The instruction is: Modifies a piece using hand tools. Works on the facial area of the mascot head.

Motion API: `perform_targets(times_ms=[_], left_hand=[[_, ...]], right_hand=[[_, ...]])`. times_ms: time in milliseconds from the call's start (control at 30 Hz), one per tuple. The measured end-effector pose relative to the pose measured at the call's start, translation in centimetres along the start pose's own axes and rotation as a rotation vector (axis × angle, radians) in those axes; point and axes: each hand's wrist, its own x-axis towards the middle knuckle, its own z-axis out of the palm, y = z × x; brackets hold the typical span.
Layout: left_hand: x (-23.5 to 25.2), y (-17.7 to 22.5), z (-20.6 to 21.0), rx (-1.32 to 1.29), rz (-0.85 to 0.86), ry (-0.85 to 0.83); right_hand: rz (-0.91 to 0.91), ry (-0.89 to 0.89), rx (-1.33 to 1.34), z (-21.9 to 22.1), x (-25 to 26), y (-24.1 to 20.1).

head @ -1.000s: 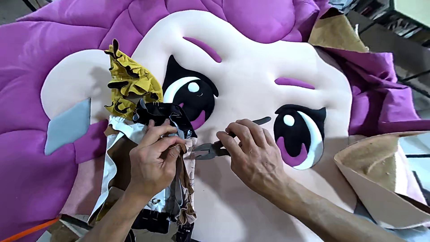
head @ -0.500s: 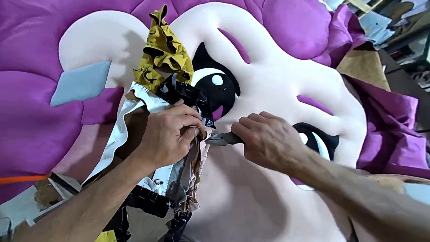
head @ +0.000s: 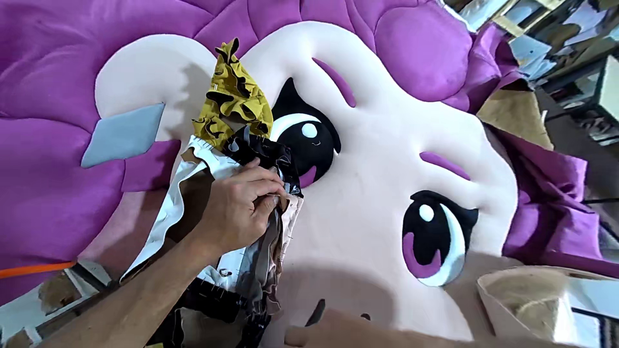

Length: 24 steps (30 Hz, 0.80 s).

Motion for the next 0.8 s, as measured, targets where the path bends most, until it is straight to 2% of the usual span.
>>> perform_targets(times_ms=[67,133,167,233,333,533,600,667,733,800], left_hand=[[0.3,0.2,-0.2,-0.007,0.013,0.007],[0.5,0.6,-0.6,-0.013,0.015,0.012],[0.7,0.8,-0.7,-0.018,0.014,0.011],[0.9,0.8,-0.7,-0.021,0.012,0.012],[0.9,0.4,-0.6,-0.013,0.013,0.017],[1.0,0.6,-0.7,-0.007,0.008,0.009],[1.1,0.6,-0.6,-0.012,0.01,0.008],[1.0,0.5,-0.6,-0.012,0.011,0.005],[0.9,0.5,-0.6,-0.008,0.003,0.004],[0.8,0.9,-0.6,-0.023,-0.005,0.007]], right_hand=[[0.026,0.322,-0.303,0.9,-1.6,0.1],[0.14,0.606,-0.632,0.1,-3.0,3.2],[0.199,0.694,-0.757,-0.5,-3.4,5.0],[0.262,0.768,-0.907,-1.3,-3.8,7.8],[0.255,0.814,-0.987,-1.0,-3.2,10.5],[0.25,0.863,-1.085,-0.6,-1.9,12.0],[0.236,0.82,-1.068,-1.5,-1.8,11.9],[0.222,0.656,-0.881,-3.0,-2.0,11.6],[0.275,0.339,-0.428,-5.1,-2.1,10.9],[0.307,-0.054,0.164,-6.7,-1.2,9.7]])
